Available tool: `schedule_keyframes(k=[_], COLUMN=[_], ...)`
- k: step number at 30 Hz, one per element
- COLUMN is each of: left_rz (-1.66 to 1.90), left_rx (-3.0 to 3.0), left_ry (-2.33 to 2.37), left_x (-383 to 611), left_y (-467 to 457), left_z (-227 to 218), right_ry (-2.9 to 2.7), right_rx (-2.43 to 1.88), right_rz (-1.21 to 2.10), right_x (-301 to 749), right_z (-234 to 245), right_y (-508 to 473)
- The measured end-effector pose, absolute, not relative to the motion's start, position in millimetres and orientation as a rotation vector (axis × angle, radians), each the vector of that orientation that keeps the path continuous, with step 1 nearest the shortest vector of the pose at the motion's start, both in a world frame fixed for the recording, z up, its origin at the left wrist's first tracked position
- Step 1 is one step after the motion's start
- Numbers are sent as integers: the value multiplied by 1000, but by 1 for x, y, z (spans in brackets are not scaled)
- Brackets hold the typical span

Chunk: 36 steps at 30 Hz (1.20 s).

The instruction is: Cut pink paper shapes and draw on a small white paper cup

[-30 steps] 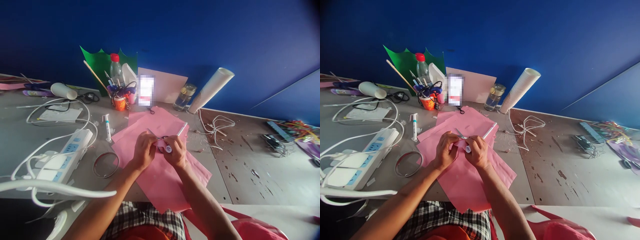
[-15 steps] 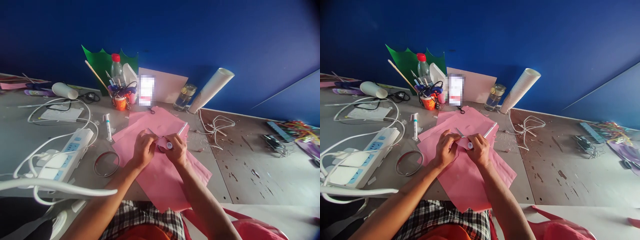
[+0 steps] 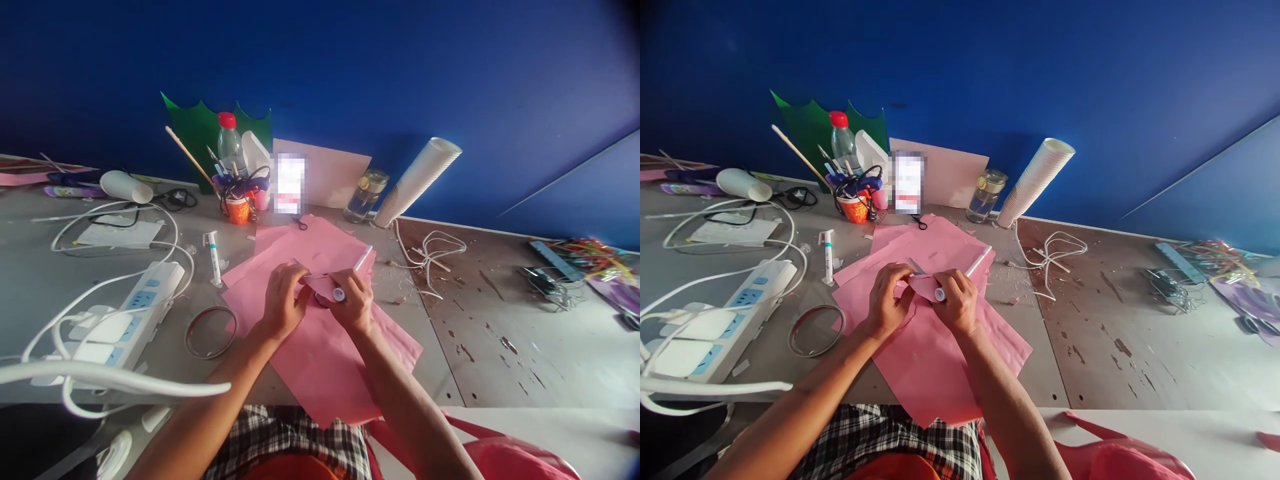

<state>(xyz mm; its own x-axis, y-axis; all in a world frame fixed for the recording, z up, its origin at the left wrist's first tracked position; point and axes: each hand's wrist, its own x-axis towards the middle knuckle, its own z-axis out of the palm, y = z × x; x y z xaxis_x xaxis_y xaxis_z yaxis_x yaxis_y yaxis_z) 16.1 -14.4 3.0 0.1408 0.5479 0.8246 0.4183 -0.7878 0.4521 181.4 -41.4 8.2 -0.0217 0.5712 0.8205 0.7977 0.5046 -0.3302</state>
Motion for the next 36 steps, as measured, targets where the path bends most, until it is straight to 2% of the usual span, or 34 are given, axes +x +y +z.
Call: schedule_keyframes(k=[10, 18, 31, 36], left_rz=[1782, 1827, 1436, 1332], left_rx=[2336, 2243, 1744, 1623], left_ry=[930, 1054, 1208, 1118], left_x=[15, 13, 18, 20], left_y=[-14, -11, -10, -12], left_z=[8, 3, 3, 12], right_ry=[-1737, -1732, -1574, -1401], right_rx=[-1064, -1116, -1286, -1425], right_rz=[-382, -321, 100, 337], right_x=[181, 184, 182, 180], right_z=[14, 12, 9, 14], right_y=[-40, -37, -32, -33])
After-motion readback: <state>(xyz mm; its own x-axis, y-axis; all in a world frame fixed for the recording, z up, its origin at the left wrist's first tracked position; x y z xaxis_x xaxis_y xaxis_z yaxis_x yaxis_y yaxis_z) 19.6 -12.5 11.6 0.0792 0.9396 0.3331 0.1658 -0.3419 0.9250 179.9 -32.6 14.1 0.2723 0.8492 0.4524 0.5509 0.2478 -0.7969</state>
